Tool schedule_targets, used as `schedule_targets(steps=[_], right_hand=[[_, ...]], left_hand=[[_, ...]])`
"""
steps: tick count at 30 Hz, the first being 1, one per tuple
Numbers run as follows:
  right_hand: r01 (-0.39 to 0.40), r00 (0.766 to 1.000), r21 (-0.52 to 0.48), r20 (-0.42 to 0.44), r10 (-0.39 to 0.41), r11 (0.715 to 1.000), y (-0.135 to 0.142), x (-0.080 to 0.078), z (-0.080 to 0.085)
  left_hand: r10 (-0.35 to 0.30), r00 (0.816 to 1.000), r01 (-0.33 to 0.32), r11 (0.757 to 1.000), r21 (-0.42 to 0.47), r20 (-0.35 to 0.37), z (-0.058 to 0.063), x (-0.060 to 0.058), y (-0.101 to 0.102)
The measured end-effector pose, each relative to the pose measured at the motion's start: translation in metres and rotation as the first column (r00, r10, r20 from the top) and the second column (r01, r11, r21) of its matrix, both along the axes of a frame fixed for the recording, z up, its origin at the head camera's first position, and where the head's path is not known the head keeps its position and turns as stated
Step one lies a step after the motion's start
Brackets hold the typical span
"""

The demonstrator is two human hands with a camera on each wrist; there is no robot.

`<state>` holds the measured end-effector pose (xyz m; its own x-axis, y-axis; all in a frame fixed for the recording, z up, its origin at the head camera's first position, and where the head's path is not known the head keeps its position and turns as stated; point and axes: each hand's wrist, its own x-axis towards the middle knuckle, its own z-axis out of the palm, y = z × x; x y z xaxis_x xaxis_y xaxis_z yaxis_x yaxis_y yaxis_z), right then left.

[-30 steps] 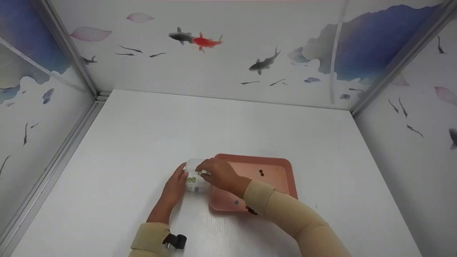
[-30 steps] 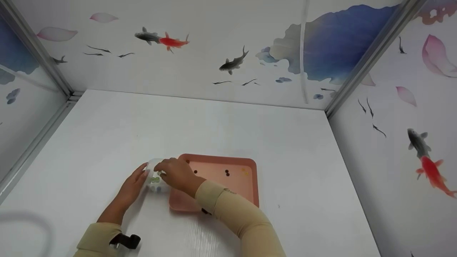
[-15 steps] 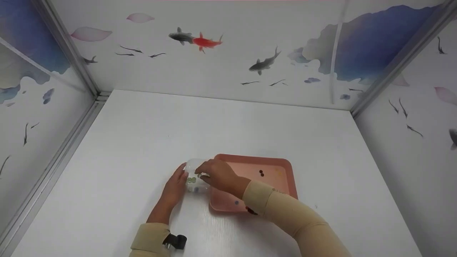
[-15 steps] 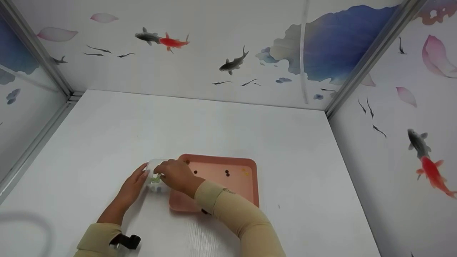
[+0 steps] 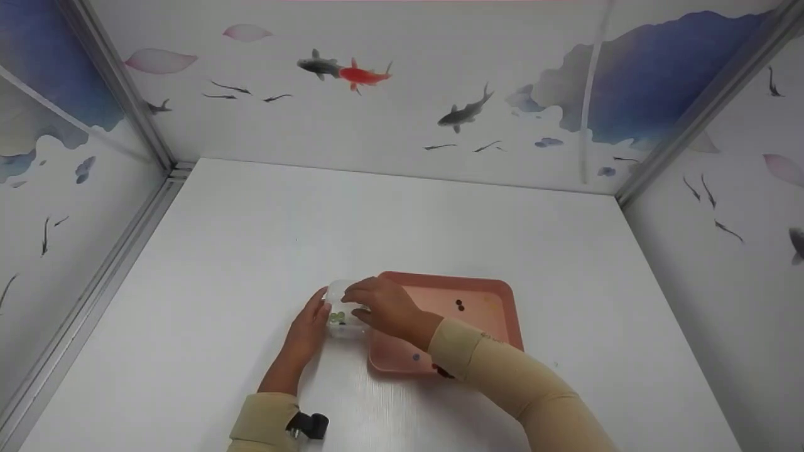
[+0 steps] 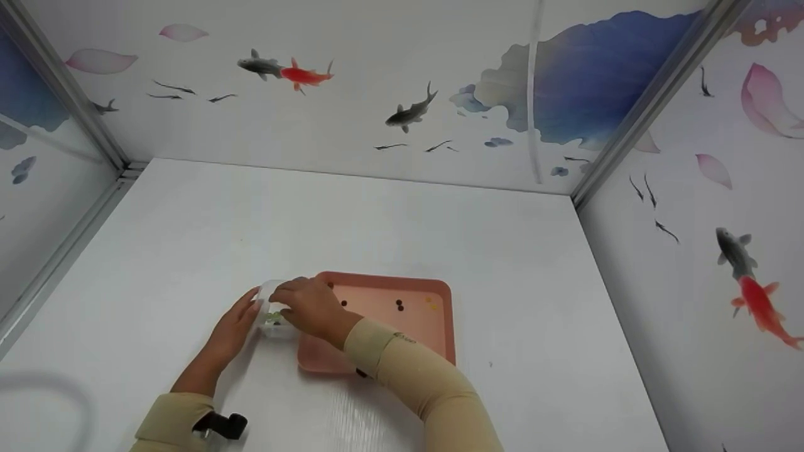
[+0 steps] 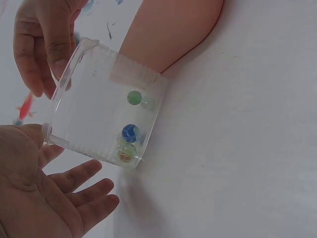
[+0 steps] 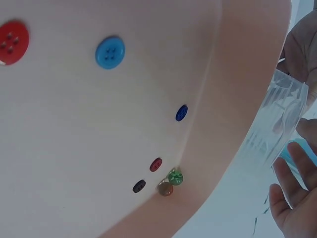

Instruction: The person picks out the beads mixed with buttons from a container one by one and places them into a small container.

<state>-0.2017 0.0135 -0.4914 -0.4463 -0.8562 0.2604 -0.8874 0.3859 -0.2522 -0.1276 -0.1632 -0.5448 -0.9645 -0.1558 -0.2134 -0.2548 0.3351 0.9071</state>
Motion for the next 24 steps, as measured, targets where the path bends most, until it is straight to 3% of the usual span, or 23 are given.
schedule_targets(steps=[10,24], right_hand=[[0.036,0.996,0.001,-0.087,-0.035,0.999,0.005,0.000,-0.001],[0.140,0.987,0.057,-0.082,-0.135,0.989,0.014,0.000,0.006]], left_hand=[[-0.001,1.000,0.001,1.000,-0.015,-0.015,0.000,0.000,0.001],[-0.004,1.000,0.003,1.000,-0.001,-0.007,0.000,0.001,0.001]])
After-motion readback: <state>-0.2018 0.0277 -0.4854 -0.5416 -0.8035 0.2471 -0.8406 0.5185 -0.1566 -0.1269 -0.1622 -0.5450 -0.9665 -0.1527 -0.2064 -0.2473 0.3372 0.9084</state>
